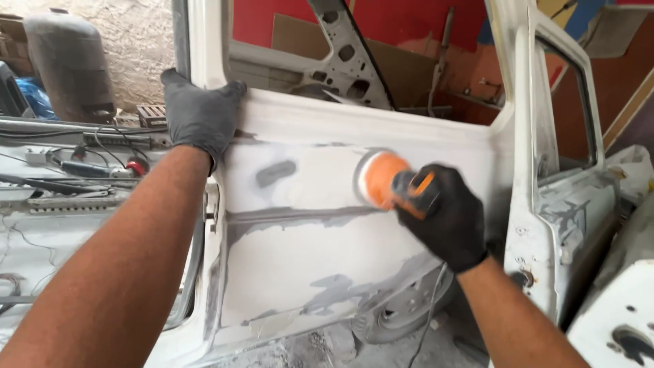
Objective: The person uses an orange orbital sander to smooth a white car door panel. They move the sander across the surface in circular and sweeping motions, then pause to wipe the area with a gloved hand to check the finish.
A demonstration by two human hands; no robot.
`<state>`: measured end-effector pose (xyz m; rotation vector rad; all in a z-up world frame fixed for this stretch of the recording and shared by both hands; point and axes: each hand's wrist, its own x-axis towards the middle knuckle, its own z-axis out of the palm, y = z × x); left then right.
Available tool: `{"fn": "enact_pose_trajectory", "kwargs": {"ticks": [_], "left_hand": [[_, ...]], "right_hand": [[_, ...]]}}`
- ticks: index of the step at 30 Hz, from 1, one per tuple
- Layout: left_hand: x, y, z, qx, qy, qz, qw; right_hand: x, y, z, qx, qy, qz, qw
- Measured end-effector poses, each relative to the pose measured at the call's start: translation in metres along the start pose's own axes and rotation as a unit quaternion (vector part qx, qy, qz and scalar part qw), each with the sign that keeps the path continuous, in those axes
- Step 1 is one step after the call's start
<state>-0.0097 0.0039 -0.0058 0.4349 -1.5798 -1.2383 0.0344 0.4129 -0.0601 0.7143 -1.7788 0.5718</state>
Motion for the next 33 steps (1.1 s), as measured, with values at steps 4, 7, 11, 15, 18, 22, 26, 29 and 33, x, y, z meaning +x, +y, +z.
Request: {"fn": "enact_pose_trajectory", "kwargs": {"ticks": [4, 7, 11, 15, 18, 22, 26, 29, 33], "left_hand": [[0.006, 0.004, 0.003, 0.004, -0.002, 0.032, 0.999], [-0.004, 0.002, -0.006, -0.012, -0.009, 0.024, 1.000], [0.007, -0.002, -0.001, -0.022, 0.006, 0.030, 0.999], [-0.021, 0.025, -0.022, -0.019, -0.038, -0.030, 0.999], [-0.010, 0.019, -0.013, -0.022, -0.028, -0.024, 0.999], [-0.001, 0.001, -0.001, 0.038, -0.004, 0.000, 0.999], [0.002, 0.002, -0.001, 0.028, 0.008, 0.008, 1.000], [-0.003, 0.003, -0.002, 0.000, -0.007, -0.005, 1.000], [-0.005, 0.014, -0.006, 0.030, -0.012, 0.000, 0.999]], "right_hand": [[0.025, 0.018, -0.016, 0.057, 0.002, -0.061, 0.997], [0.018, 0.065, -0.017, -0.012, -0.006, 0.010, 1.000], [0.012, 0.050, -0.006, 0.008, -0.083, 0.012, 0.996], [0.001, 0.058, -0.006, -0.108, -0.002, -0.154, 0.982], [0.020, 0.036, -0.020, -0.056, -0.091, 0.001, 0.994], [-0.007, 0.048, -0.007, -0.077, -0.035, -0.137, 0.987], [0.032, 0.031, -0.031, -0.038, -0.170, 0.051, 0.983], [0.008, 0.035, -0.017, -0.059, -0.122, -0.030, 0.990], [0.006, 0.045, -0.011, -0.074, -0.050, -0.112, 0.990]]}}
